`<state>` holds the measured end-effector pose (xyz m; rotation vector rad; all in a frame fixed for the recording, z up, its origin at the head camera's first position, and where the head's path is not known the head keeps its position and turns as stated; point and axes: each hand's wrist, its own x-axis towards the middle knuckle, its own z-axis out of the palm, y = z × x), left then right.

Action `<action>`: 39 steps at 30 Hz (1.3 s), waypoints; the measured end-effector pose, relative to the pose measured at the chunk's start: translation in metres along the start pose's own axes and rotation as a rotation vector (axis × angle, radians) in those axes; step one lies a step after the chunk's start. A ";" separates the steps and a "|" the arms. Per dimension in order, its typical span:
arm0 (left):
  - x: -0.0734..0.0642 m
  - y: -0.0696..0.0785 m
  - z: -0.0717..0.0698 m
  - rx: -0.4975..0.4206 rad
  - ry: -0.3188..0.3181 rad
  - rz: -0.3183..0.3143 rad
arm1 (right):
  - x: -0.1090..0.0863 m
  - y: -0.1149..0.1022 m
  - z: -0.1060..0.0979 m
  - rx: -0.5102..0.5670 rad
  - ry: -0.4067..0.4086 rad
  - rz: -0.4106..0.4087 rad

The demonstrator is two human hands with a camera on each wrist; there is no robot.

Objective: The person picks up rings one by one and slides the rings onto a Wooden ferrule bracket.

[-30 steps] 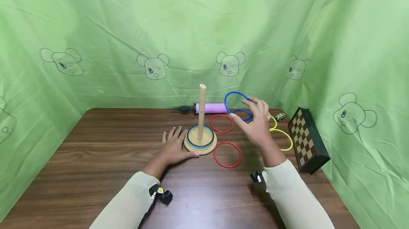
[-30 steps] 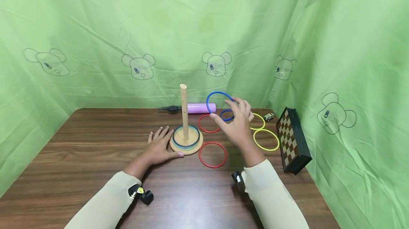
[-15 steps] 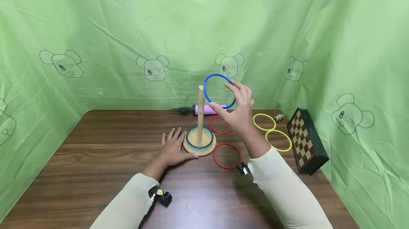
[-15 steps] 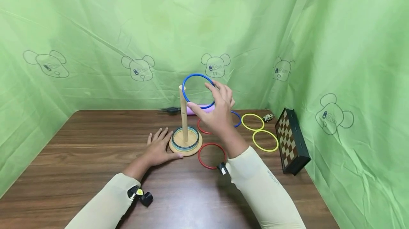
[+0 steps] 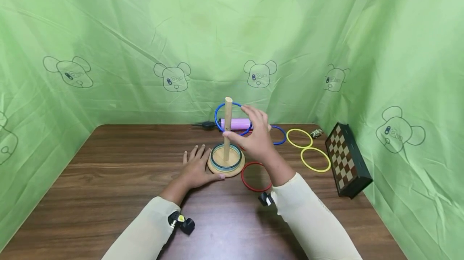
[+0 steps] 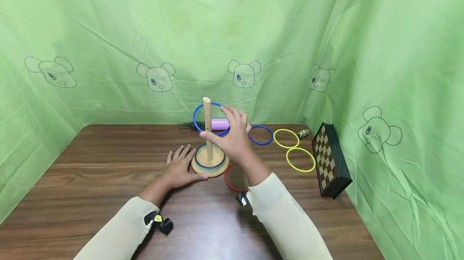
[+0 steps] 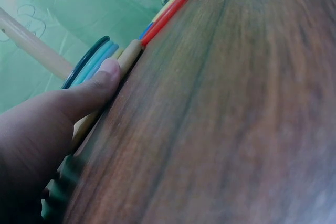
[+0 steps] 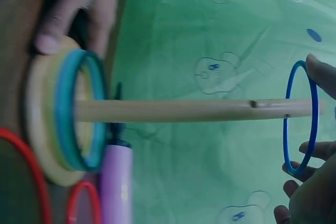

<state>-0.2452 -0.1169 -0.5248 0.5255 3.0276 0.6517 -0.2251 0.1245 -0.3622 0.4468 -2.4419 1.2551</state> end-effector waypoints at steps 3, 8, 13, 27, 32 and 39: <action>0.000 0.000 0.000 0.008 -0.001 0.000 | -0.010 0.013 0.009 -0.001 -0.042 0.043; -0.001 0.002 0.000 0.010 -0.011 -0.008 | -0.024 0.037 0.022 0.027 -0.103 0.121; -0.001 0.004 0.001 0.005 -0.003 -0.004 | -0.032 0.053 0.032 0.050 -0.133 0.165; 0.002 0.004 0.000 -0.005 -0.006 -0.006 | -0.039 0.076 0.055 -0.001 -0.174 0.183; 0.004 0.006 0.003 -0.024 -0.035 0.008 | -0.043 0.081 0.056 -0.015 -0.175 0.187; -0.002 0.003 0.000 -0.012 -0.014 -0.011 | -0.045 0.084 0.065 -0.020 -0.229 0.155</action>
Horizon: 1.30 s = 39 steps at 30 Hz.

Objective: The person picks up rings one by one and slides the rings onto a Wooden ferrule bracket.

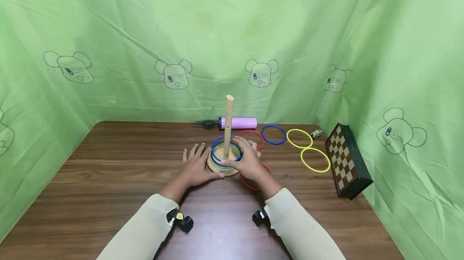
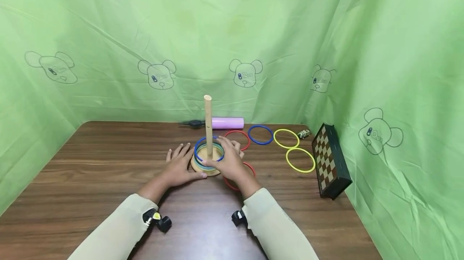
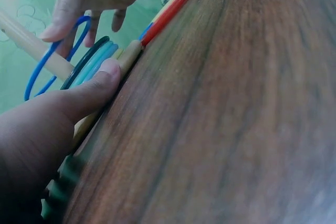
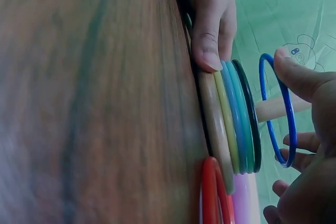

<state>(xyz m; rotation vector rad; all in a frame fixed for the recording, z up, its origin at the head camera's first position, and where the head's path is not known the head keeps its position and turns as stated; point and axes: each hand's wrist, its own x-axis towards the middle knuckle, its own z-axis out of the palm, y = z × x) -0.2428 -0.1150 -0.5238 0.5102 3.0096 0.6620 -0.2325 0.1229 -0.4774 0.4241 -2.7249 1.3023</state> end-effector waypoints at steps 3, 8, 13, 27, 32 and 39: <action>0.000 -0.001 0.000 0.002 -0.001 0.007 | 0.001 0.001 0.003 -0.019 0.007 0.001; 0.001 -0.002 0.000 0.006 0.001 0.010 | 0.001 0.003 0.006 -0.041 -0.013 0.004; 0.002 -0.004 0.002 0.012 0.010 0.019 | 0.001 0.006 0.009 -0.043 -0.029 0.015; 0.003 -0.005 0.002 0.020 0.001 0.006 | 0.002 0.010 0.011 -0.067 -0.065 0.021; 0.003 -0.005 0.002 0.027 0.000 0.006 | 0.002 0.009 0.012 -0.055 -0.062 0.020; 0.002 -0.004 0.001 0.025 -0.012 0.008 | 0.000 0.006 0.011 -0.063 -0.053 0.024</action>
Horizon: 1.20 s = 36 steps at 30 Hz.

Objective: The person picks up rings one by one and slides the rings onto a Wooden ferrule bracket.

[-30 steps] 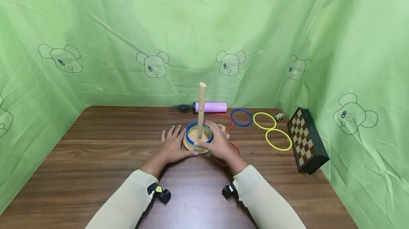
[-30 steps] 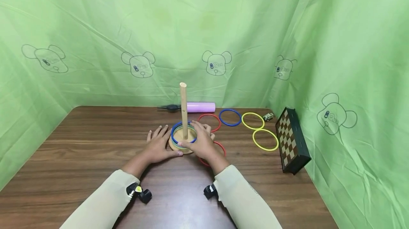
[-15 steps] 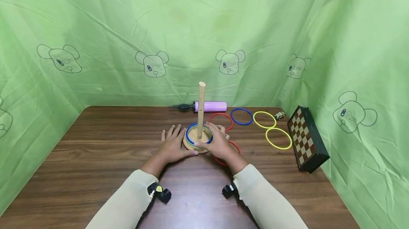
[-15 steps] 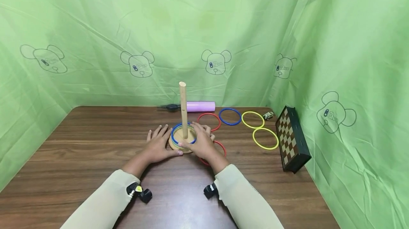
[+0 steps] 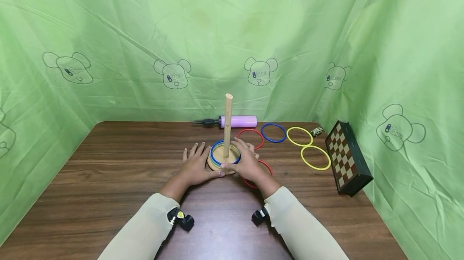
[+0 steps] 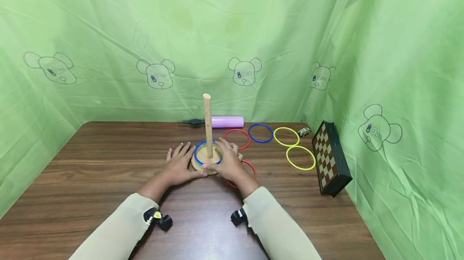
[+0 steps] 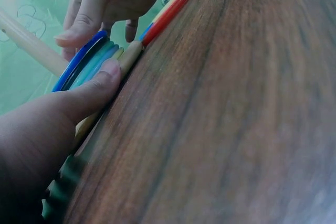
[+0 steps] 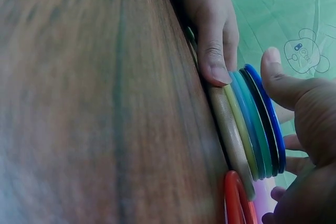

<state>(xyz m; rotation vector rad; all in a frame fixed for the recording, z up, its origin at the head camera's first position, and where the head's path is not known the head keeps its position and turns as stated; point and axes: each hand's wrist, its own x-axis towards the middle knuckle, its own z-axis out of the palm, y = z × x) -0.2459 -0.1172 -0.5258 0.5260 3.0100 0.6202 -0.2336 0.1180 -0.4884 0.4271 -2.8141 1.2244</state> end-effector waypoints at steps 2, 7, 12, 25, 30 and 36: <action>0.000 0.000 0.000 -0.002 -0.003 -0.002 | 0.001 -0.001 -0.002 -0.014 -0.008 -0.005; 0.001 0.000 -0.001 -0.001 -0.002 -0.011 | 0.004 -0.001 -0.019 -0.021 -0.061 -0.018; -0.001 0.001 -0.001 -0.017 -0.006 -0.016 | 0.007 0.009 -0.050 -0.027 -0.144 -0.021; -0.001 0.002 -0.003 -0.022 0.002 -0.017 | 0.018 0.065 -0.105 -0.023 -0.022 0.101; -0.001 0.002 -0.002 -0.026 -0.016 -0.025 | 0.018 0.083 -0.112 -0.056 0.023 0.145; -0.001 0.001 -0.002 -0.028 -0.010 -0.021 | 0.024 0.097 -0.113 -0.070 0.053 0.180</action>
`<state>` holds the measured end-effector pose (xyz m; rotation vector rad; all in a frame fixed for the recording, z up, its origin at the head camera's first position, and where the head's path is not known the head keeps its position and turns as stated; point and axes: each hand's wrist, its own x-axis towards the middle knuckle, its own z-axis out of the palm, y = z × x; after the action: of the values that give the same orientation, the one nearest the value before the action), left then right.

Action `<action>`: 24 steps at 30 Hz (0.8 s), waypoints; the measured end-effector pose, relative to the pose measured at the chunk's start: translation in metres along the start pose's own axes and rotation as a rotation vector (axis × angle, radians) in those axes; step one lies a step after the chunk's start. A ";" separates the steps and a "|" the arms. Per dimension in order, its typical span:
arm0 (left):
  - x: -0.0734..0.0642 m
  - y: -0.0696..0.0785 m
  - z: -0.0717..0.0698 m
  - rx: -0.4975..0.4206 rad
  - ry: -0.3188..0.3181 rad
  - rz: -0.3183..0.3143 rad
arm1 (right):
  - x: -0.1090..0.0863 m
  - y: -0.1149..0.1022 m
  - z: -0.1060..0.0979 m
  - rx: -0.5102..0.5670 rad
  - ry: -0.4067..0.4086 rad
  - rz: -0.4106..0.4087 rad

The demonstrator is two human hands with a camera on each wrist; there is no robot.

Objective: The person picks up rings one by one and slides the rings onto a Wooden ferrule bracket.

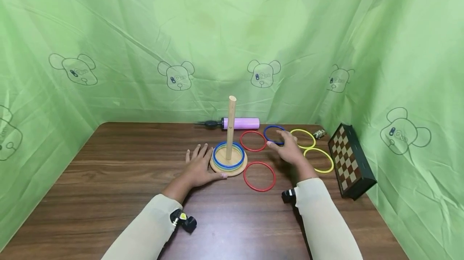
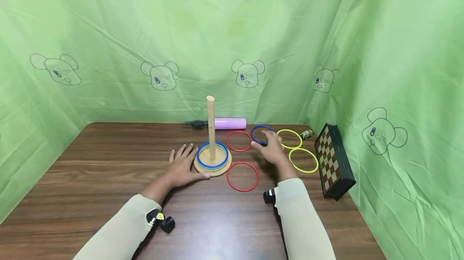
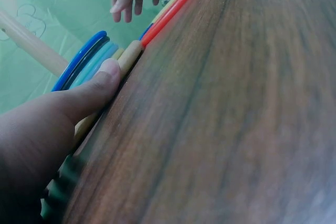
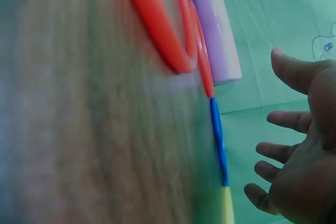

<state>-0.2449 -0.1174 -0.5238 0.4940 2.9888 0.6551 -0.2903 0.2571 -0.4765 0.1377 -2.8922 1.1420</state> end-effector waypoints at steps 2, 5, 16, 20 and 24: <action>0.000 0.001 0.000 -0.012 0.006 -0.001 | 0.004 0.004 0.000 -0.012 0.012 0.007; 0.000 0.001 0.000 -0.015 0.010 -0.003 | 0.010 0.008 -0.001 -0.038 0.026 0.018; 0.001 0.003 0.001 -0.016 0.002 0.010 | 0.028 0.027 -0.005 -0.131 0.040 0.057; 0.000 0.003 0.000 -0.007 -0.001 0.001 | 0.033 0.030 -0.003 -0.140 0.018 0.072; 0.000 0.001 0.001 0.005 0.001 -0.001 | 0.039 0.033 -0.002 -0.163 0.007 0.076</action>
<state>-0.2444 -0.1158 -0.5244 0.4933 2.9920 0.6477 -0.3325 0.2794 -0.4954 0.0204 -2.9916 0.9077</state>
